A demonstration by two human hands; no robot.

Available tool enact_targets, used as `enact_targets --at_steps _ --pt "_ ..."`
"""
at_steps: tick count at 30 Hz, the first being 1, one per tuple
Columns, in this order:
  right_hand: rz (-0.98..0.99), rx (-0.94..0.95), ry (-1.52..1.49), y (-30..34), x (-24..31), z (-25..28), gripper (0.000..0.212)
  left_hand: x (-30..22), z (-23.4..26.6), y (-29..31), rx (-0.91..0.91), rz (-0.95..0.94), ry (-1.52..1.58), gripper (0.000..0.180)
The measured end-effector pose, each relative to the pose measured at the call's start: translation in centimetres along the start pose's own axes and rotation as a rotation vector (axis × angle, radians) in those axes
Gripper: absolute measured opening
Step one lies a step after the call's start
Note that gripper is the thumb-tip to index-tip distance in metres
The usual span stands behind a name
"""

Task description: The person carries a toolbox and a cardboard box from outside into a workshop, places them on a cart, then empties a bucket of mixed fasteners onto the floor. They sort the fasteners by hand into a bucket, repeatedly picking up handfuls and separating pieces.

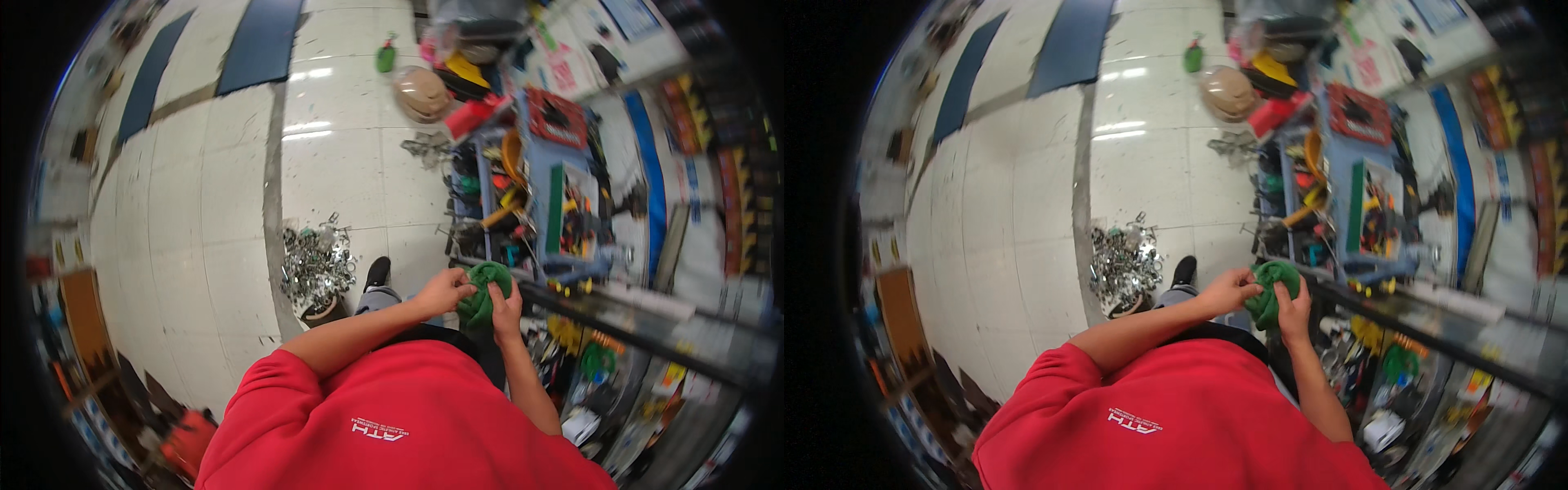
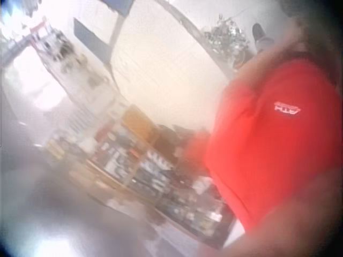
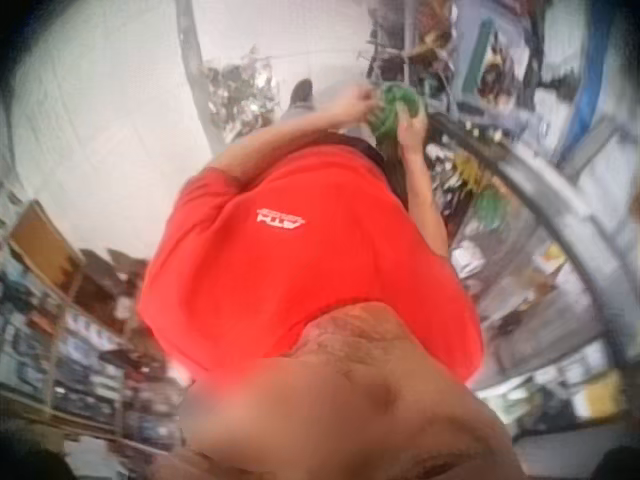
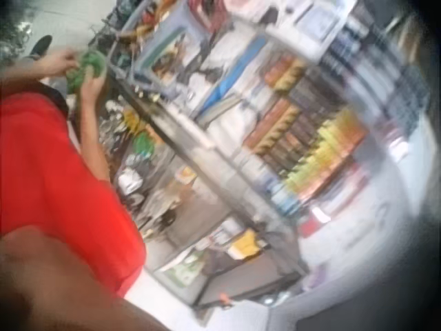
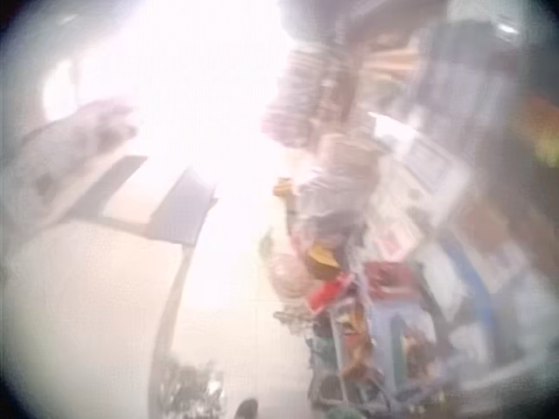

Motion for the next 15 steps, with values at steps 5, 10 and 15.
enact_targets --at_steps 5,10,15 --pt "-0.029 0.173 0.043 -5.2 3.8 -6.5 0.034 -0.5 6.6 1.9 -0.413 -0.136 -0.216 0.042" --pt "-0.066 0.382 0.011 -11.0 6.4 -11.0 0.033 1.6 11.9 5.6 -0.632 -0.035 0.112 0.031" --pt "-0.109 0.512 0.139 -17.5 7.8 -14.8 0.038 8.4 17.5 8.9 -0.935 0.178 0.246 0.028"
Point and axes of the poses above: each hand's wrist, its own y-axis away from the middle knuckle, its own z-axis out of the back of the hand, x = y × z, the point moved 1 cm from there along -y, towards the middle knuckle, and after that the axes turned 7 degrees about -z, right-handed, at the moved point
